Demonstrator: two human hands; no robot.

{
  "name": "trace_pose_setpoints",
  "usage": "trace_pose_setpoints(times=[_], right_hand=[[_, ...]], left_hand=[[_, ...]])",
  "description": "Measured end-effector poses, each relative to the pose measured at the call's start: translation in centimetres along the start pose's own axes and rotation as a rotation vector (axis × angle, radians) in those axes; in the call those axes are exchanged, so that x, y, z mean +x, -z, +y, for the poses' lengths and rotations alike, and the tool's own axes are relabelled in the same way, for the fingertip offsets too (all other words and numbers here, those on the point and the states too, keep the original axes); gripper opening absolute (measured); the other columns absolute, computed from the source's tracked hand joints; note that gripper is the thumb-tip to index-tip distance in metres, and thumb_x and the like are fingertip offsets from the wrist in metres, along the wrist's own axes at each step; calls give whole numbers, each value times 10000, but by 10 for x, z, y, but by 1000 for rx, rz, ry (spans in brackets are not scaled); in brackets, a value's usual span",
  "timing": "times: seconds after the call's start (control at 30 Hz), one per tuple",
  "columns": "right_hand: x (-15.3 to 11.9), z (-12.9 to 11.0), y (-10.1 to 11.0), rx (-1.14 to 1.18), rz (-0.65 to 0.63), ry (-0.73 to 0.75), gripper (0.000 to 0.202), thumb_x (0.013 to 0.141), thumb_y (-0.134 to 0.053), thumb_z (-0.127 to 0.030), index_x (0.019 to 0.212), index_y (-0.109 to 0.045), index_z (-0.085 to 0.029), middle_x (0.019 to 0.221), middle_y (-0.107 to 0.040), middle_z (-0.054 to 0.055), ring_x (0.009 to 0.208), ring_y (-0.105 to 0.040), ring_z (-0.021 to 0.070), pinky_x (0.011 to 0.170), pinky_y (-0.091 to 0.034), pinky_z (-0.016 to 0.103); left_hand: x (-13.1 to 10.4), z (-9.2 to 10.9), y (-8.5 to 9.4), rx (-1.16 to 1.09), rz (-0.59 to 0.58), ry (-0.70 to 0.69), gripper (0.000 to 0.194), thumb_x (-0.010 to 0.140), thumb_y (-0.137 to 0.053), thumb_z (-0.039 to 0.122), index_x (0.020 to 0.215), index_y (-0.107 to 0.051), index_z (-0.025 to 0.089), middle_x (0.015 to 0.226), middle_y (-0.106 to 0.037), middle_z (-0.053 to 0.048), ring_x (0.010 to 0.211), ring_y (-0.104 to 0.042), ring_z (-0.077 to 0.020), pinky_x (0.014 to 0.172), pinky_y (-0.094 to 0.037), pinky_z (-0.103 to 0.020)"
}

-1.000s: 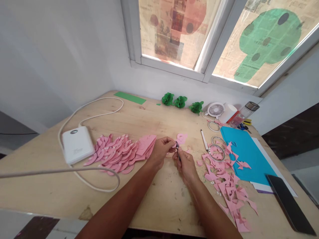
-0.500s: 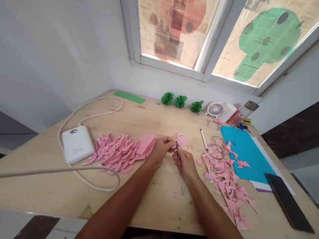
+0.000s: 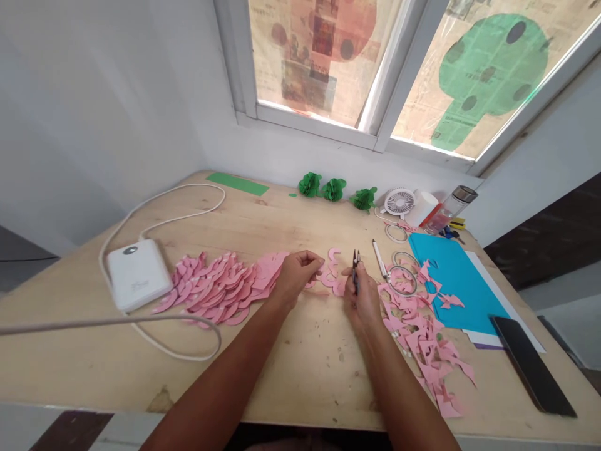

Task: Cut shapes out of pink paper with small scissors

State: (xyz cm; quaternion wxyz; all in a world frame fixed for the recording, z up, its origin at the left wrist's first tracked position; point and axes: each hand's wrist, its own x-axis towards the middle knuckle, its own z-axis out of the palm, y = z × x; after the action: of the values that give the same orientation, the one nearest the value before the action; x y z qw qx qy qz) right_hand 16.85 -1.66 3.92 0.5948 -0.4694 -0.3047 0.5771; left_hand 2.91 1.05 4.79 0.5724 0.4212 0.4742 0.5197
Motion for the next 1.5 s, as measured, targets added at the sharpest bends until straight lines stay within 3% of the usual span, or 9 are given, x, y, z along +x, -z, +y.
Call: trace_pose_setpoints(times=[0.17, 0.2, 0.33, 0.4, 0.6, 0.8, 1.13, 1.33, 1.5], right_hand=[[10, -8, 12, 74, 124, 95, 388, 731, -530, -551, 698, -557, -165, 413, -328, -99, 307, -172, 33, 331, -107, 213], [12, -8, 14, 86, 144, 115, 385, 734, -526, -549, 696, -554, -167, 416, -331, -99, 308, -175, 33, 330, -106, 213], [14, -6, 17, 101, 171, 150, 377, 738, -524, -541, 688, -549, -168, 418, -338, -97, 304, -175, 31, 330, -101, 220], [14, -5, 17, 98, 160, 144, 380, 734, -528, -543, 687, -552, -166, 414, -343, -96, 300, -180, 30, 330, -103, 221], [15, -3, 17, 96, 152, 133, 391, 725, -533, -551, 681, -552, -163, 406, -339, -100, 295, -183, 28, 324, -96, 214], [16, 0, 17, 126, 123, 107, 404, 705, -557, -562, 691, -565, -158, 405, -336, -101, 296, -177, 27, 315, -92, 204], [16, 0, 17, 141, 136, 87, 385, 712, -568, -548, 682, -582, -163, 413, -345, -94, 306, -196, 32, 309, -104, 191], [18, 2, 20, 106, 165, 115, 395, 700, -585, -545, 703, -595, -150, 429, -364, -90, 313, -192, 22, 313, -100, 183], [17, 3, 18, 32, 169, 107, 324, 652, -665, -461, 734, -588, -157, 431, -340, -108, 312, -196, 22, 305, -92, 179]], left_hand=[[-6, -3, -2, 225, -419, -6, 197, 607, -647, 303, 742, -688, 166, 561, -598, -18, 504, -519, -128, 466, -365, -220], [-5, -4, -1, 255, -412, -32, 191, 613, -637, 297, 749, -689, 174, 588, -608, -20, 531, -530, -135, 482, -370, -224], [3, -10, 3, 425, -125, -178, 99, 612, -615, 264, 543, -609, 194, 531, -561, 3, 502, -469, -126, 486, -311, -226], [5, -12, 3, 508, -42, -233, 111, 606, -620, 253, 513, -582, 206, 511, -543, 8, 506, -455, -134, 503, -295, -237], [-3, -21, -11, 1016, -172, -488, 110, 667, -577, 207, 736, -661, 224, 780, -641, -66, 838, -523, -251, 740, -329, -346], [-7, -36, -16, 1319, -197, -527, 210, 690, -568, 223, 880, -656, 222, 936, -622, -100, 963, -473, -292, 805, -285, -412], [0, -38, -17, 1186, -154, -463, 68, 691, -556, 174, 693, -607, 219, 880, -643, -54, 943, -509, -260, 821, -306, -399], [1, -26, -13, 913, -93, -500, 49, 683, -574, 179, 650, -583, 214, 850, -654, -32, 932, -536, -230, 830, -355, -366], [6, -29, -10, 624, -55, -475, 74, 666, -603, 248, 616, -574, 201, 883, -644, -43, 906, -569, -210, 804, -426, -347]])
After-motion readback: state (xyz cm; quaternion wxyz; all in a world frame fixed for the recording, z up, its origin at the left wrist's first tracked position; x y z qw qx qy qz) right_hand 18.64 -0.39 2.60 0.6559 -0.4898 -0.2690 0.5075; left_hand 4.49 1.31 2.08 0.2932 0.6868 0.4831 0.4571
